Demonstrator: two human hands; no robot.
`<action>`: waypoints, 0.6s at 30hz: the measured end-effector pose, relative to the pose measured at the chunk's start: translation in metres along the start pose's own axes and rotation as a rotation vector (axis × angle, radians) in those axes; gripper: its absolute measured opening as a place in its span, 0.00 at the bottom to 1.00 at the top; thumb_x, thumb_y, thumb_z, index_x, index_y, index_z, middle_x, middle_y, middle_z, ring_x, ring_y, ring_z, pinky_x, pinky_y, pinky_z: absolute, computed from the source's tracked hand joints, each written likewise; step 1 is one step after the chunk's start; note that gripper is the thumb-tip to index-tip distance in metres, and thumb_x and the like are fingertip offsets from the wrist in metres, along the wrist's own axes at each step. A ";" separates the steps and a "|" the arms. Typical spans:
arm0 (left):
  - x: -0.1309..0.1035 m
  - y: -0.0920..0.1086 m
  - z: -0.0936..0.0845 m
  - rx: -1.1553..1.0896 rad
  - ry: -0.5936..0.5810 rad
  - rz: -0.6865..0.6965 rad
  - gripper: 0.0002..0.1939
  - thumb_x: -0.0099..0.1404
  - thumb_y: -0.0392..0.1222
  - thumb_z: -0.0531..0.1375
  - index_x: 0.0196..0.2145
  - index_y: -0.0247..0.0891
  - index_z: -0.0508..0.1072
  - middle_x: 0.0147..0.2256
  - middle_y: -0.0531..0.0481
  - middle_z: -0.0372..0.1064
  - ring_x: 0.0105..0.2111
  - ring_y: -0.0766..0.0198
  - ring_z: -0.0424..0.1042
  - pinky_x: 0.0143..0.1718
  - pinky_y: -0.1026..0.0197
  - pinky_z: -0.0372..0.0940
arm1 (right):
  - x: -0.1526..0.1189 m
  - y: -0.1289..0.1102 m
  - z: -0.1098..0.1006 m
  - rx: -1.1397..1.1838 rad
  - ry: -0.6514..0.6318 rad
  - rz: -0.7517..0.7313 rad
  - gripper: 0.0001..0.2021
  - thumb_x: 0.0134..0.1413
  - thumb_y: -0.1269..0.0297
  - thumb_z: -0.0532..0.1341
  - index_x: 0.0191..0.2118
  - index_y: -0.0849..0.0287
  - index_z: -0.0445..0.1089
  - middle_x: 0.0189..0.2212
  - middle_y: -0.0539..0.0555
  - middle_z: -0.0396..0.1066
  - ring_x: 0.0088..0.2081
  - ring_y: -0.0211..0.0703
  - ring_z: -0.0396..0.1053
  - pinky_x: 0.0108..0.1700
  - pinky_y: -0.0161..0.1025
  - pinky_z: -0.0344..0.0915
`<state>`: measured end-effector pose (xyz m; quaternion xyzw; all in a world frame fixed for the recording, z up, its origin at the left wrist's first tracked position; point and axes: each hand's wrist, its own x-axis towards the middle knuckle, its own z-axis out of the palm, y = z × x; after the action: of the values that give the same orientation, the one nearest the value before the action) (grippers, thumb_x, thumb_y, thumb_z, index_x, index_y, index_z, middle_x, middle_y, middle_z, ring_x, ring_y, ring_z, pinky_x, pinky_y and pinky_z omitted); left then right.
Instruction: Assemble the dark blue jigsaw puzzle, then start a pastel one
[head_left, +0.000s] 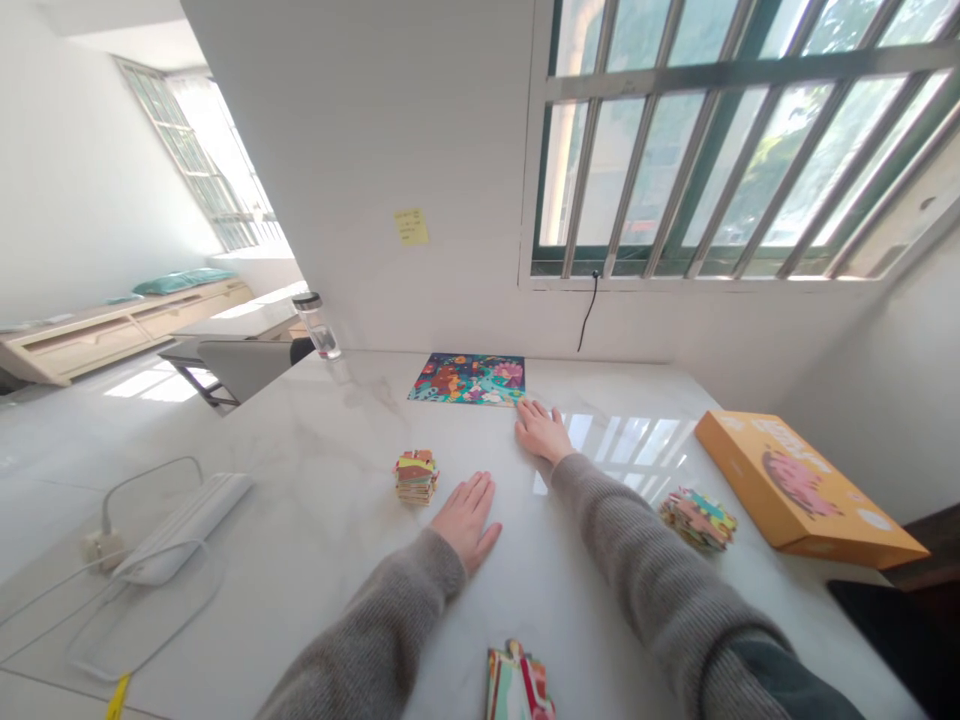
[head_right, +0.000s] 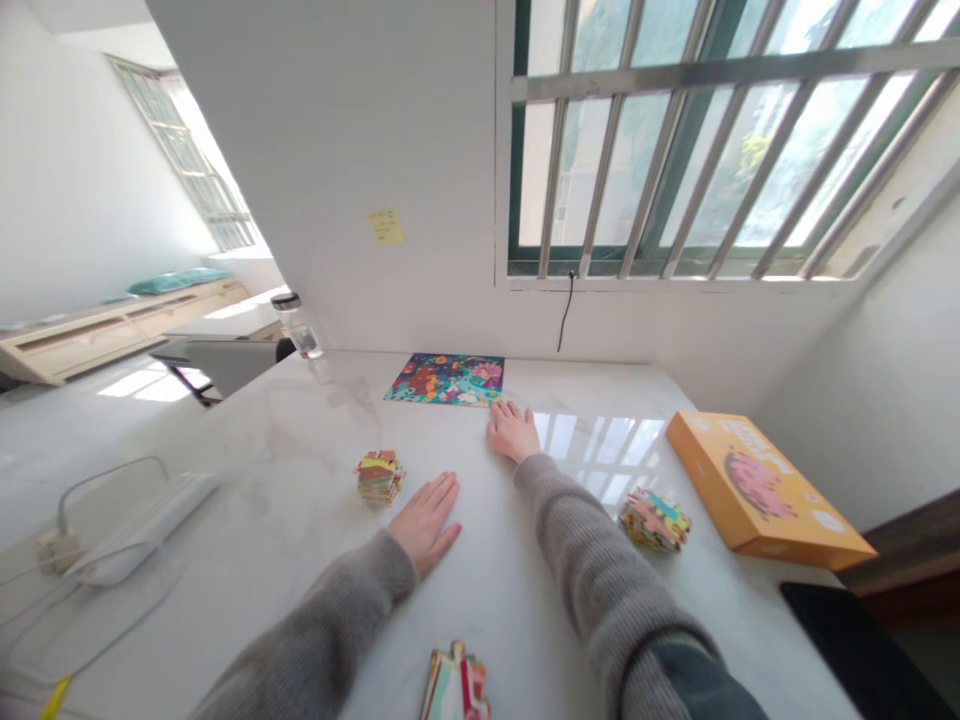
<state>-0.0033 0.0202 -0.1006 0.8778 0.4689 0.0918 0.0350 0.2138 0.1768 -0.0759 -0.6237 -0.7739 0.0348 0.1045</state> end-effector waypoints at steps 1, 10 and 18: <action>0.000 -0.002 0.003 -0.001 0.008 0.000 0.33 0.72 0.49 0.49 0.69 0.30 0.54 0.70 0.35 0.48 0.70 0.48 0.48 0.69 0.45 0.50 | 0.003 -0.004 0.001 0.002 -0.005 -0.008 0.29 0.68 0.59 0.44 0.72 0.57 0.49 0.72 0.55 0.47 0.71 0.48 0.44 0.69 0.59 0.38; 0.001 -0.004 0.002 -0.031 0.001 0.014 0.33 0.72 0.49 0.50 0.69 0.31 0.53 0.70 0.36 0.48 0.70 0.49 0.47 0.69 0.44 0.51 | 0.011 -0.015 0.002 0.006 -0.018 -0.026 0.29 0.68 0.58 0.44 0.72 0.57 0.48 0.72 0.55 0.47 0.71 0.48 0.43 0.70 0.58 0.37; 0.001 -0.003 -0.004 -0.047 0.007 0.020 0.32 0.71 0.49 0.51 0.68 0.33 0.55 0.69 0.36 0.50 0.70 0.50 0.48 0.69 0.45 0.51 | -0.029 -0.003 -0.007 0.012 0.022 0.021 0.26 0.69 0.60 0.47 0.68 0.59 0.56 0.70 0.58 0.51 0.71 0.47 0.45 0.70 0.52 0.39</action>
<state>-0.0063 0.0228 -0.0966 0.8810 0.4579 0.1061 0.0532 0.2186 0.1480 -0.0716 -0.6314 -0.7660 0.0338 0.1164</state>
